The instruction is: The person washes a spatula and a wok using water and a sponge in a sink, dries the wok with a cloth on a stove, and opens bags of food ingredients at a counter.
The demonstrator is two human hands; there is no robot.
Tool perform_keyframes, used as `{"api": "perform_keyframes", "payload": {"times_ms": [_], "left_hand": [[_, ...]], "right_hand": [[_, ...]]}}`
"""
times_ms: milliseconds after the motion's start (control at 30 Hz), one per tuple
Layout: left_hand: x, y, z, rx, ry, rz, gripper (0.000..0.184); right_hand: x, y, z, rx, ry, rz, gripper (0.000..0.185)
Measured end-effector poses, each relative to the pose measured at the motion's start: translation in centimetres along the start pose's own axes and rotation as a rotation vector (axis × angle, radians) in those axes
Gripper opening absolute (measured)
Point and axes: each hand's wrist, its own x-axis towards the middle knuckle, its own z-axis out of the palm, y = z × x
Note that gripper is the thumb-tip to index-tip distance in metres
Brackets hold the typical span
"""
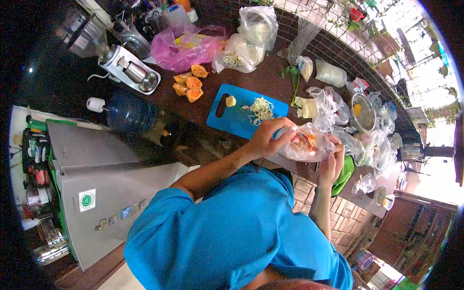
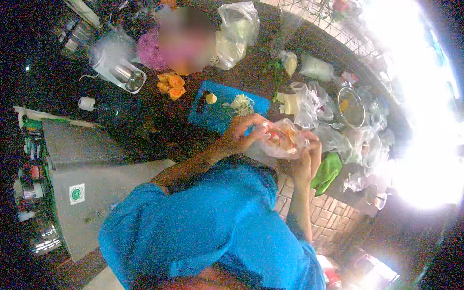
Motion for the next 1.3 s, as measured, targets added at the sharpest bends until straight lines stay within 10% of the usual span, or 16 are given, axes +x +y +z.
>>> {"api": "perform_keyframes", "payload": {"times_ms": [700, 1133, 1300], "left_hand": [[1.9, 2.2, 3.4, 0.011, 0.067, 0.127, 0.015], [-0.9, 2.1, 3.0, 0.456, 0.198, -0.224, 0.022], [-0.3, 4.4, 1.1, 0.516, 0.087, -0.354, 0.015]], "right_hand": [[2.1, -1.5, -2.2, -0.097, -0.074, 0.055, 0.004], [1.6, -0.6, -3.2, -0.539, -0.117, 0.043, 0.028], [1.6, -2.1, -3.2, -0.665, -0.237, 0.146, 0.011]]}}
